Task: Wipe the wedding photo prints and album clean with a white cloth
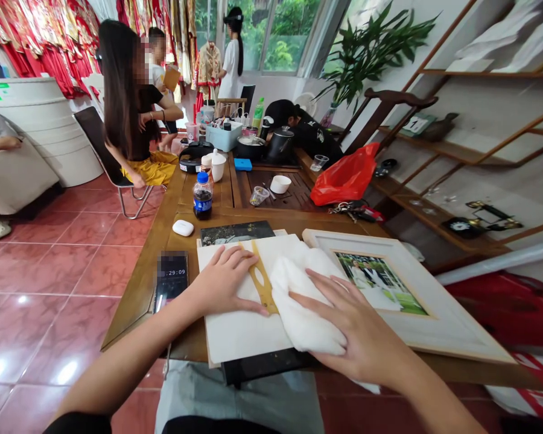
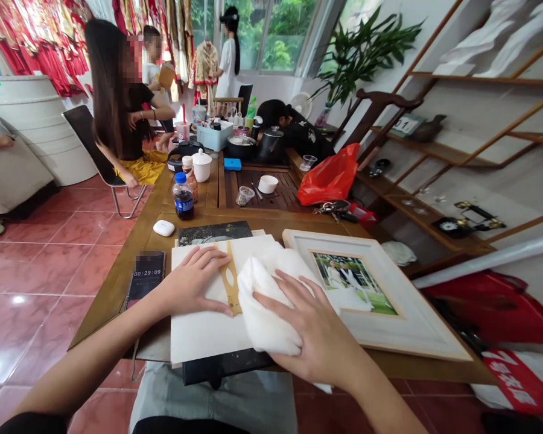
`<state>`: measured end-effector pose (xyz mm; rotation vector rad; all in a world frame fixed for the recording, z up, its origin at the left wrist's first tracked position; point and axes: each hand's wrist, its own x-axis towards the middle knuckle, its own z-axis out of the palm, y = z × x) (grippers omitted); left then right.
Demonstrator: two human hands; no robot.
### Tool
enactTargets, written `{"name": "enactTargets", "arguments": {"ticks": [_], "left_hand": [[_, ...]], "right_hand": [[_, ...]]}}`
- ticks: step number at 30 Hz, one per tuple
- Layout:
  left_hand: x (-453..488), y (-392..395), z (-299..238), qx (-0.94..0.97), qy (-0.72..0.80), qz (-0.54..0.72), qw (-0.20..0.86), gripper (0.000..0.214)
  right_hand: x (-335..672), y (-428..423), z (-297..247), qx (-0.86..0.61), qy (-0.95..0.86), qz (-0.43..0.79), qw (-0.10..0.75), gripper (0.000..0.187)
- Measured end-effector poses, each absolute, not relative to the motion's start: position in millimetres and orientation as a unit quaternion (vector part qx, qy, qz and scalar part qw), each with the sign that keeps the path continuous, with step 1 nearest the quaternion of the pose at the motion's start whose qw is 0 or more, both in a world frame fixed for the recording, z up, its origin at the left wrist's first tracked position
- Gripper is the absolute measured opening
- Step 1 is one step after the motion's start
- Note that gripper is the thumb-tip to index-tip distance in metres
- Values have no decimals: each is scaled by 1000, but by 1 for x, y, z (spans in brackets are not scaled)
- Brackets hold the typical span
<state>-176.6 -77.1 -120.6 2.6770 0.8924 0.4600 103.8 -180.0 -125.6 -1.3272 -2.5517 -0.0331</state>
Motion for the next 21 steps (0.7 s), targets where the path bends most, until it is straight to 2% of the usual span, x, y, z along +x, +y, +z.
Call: {"name": "enactTargets", "arguments": {"ticks": [6, 12, 21], "left_hand": [[-178, -77, -119, 933, 300, 143, 141, 95], [-178, -79, -115, 934, 297, 141, 139, 96], [-184, -80, -106, 925, 317, 135, 158, 112]], "right_hand": [[107, -186, -130, -466, -874, -15, 135, 72], [96, -139, -128, -515, -844, 23, 145, 66], [81, -87, -117, -533, -822, 84, 181, 59]]}}
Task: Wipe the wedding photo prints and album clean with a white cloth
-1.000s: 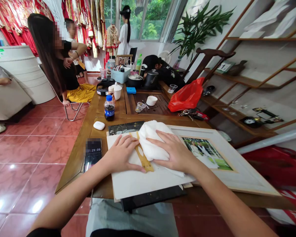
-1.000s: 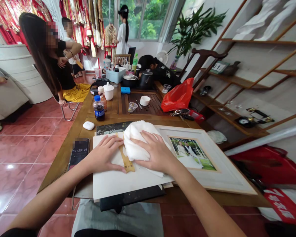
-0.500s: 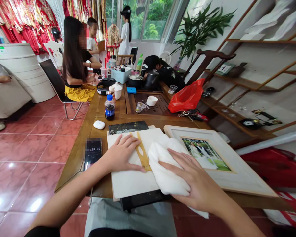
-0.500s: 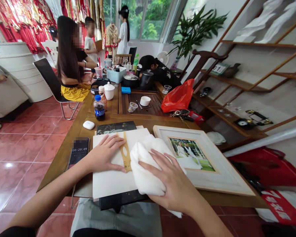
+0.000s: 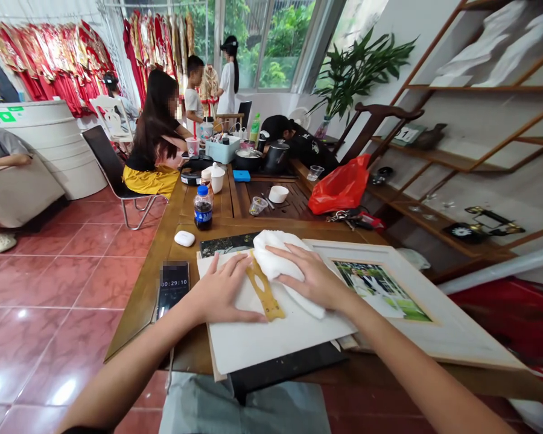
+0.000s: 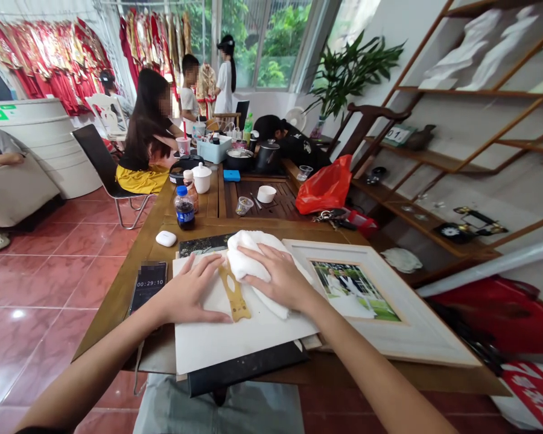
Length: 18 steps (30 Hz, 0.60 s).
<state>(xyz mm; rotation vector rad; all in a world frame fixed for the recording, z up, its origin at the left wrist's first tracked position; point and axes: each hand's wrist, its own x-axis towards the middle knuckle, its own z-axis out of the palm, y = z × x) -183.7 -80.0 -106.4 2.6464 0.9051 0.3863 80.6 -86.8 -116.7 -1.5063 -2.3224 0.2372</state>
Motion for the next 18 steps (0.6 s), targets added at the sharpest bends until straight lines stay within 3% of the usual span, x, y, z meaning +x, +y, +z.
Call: {"name": "enactTargets", "arguments": {"ticks": [6, 18], "left_hand": [[-185, -79, -117, 915, 367, 119, 117, 128], [-186, -77, -122, 918, 370, 86, 111, 122]], "right_hand": [[86, -82, -118, -488, -847, 78, 194, 60], [53, -90, -105, -429, -895, 85, 86, 79]]}}
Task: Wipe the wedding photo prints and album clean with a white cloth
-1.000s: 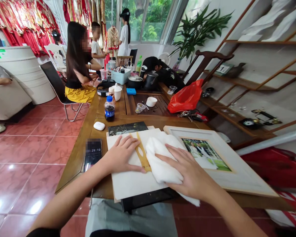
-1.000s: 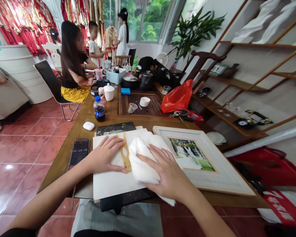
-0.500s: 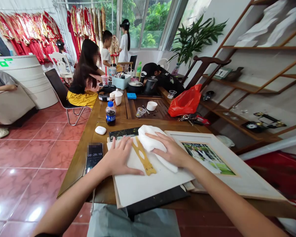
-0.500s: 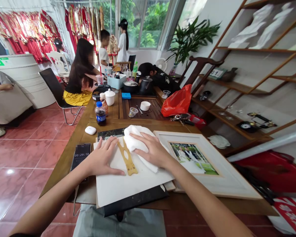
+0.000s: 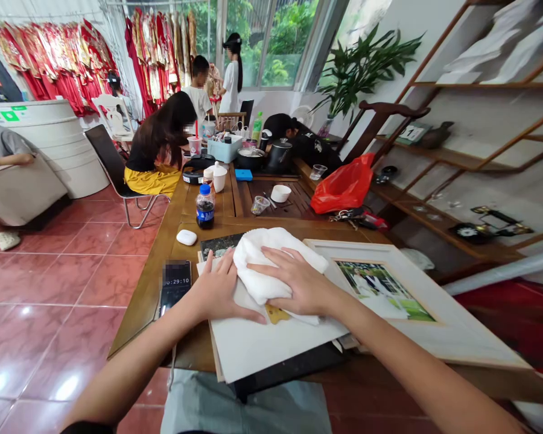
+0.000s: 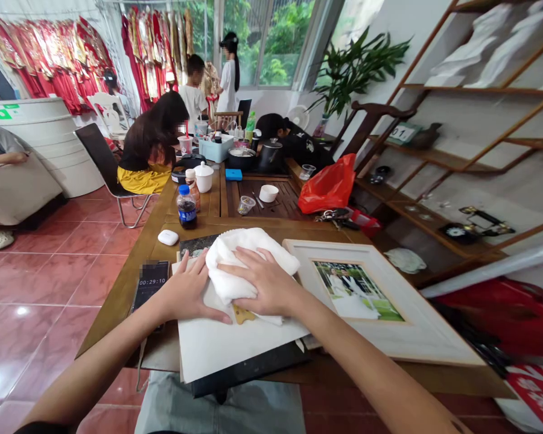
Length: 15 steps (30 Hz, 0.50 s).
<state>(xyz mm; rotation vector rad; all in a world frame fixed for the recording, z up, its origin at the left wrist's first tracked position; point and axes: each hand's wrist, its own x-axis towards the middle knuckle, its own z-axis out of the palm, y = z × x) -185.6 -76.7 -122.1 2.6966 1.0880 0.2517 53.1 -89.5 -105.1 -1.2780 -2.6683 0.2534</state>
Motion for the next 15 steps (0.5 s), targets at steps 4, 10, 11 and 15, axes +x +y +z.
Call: {"name": "enactTargets", "arguments": {"ticks": [4, 10, 11, 15], "left_hand": [[-185, -78, -125, 913, 386, 100, 89, 127], [-184, -79, -125, 910, 400, 80, 74, 132], [-184, -79, -125, 911, 400, 76, 74, 130], [-184, -80, -122, 911, 400, 62, 80, 125]], "right_hand": [[60, -103, -108, -419, -899, 88, 88, 74], [72, -146, -111, -396, -911, 69, 89, 72], [74, -153, -112, -392, -913, 64, 89, 72], [81, -172, -113, -374, -922, 47, 92, 73]]}}
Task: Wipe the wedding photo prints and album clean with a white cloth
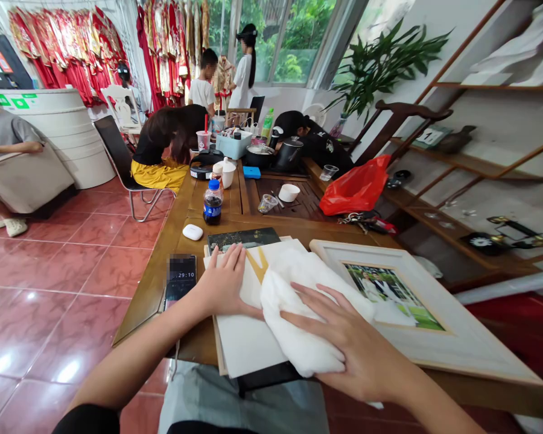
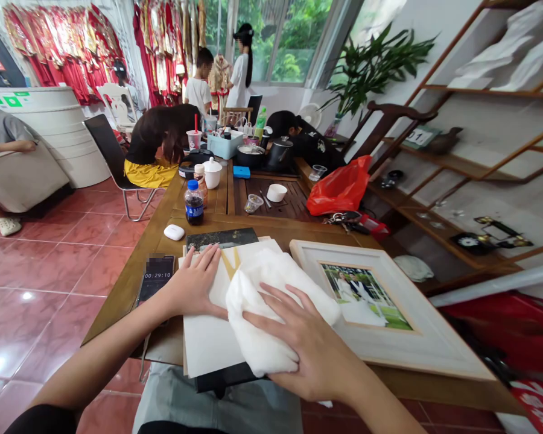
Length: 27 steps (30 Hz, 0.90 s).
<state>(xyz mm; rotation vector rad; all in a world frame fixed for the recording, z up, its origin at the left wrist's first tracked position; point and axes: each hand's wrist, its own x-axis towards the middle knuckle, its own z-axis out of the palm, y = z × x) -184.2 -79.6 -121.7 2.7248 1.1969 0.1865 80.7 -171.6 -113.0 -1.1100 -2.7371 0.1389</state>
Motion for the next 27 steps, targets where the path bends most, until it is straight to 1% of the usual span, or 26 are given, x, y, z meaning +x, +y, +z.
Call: {"name": "enactTargets", "arguments": {"ticks": [6, 11, 15, 18, 22, 27], "left_hand": [[-185, -79, -121, 911, 394, 71, 97, 128], [-185, -78, -119, 914, 389, 61, 101, 131], [-185, -77, -119, 915, 388, 54, 97, 133], [-186, -77, -122, 916, 385, 62, 92, 133], [-185, -76, -124, 914, 391, 65, 84, 136], [-184, -75, -124, 913, 394, 64, 79, 136]], "right_hand": [[81, -160, -116, -394, -914, 40, 90, 73], [74, -126, -116, -444, -891, 33, 86, 69], [72, -96, -114, -484, -872, 24, 73, 70], [72, -82, -115, -519, -851, 16, 81, 69], [76, -85, -119, -522, -847, 2, 101, 66], [88, -120, -125, -483, -868, -20, 117, 64]]}}
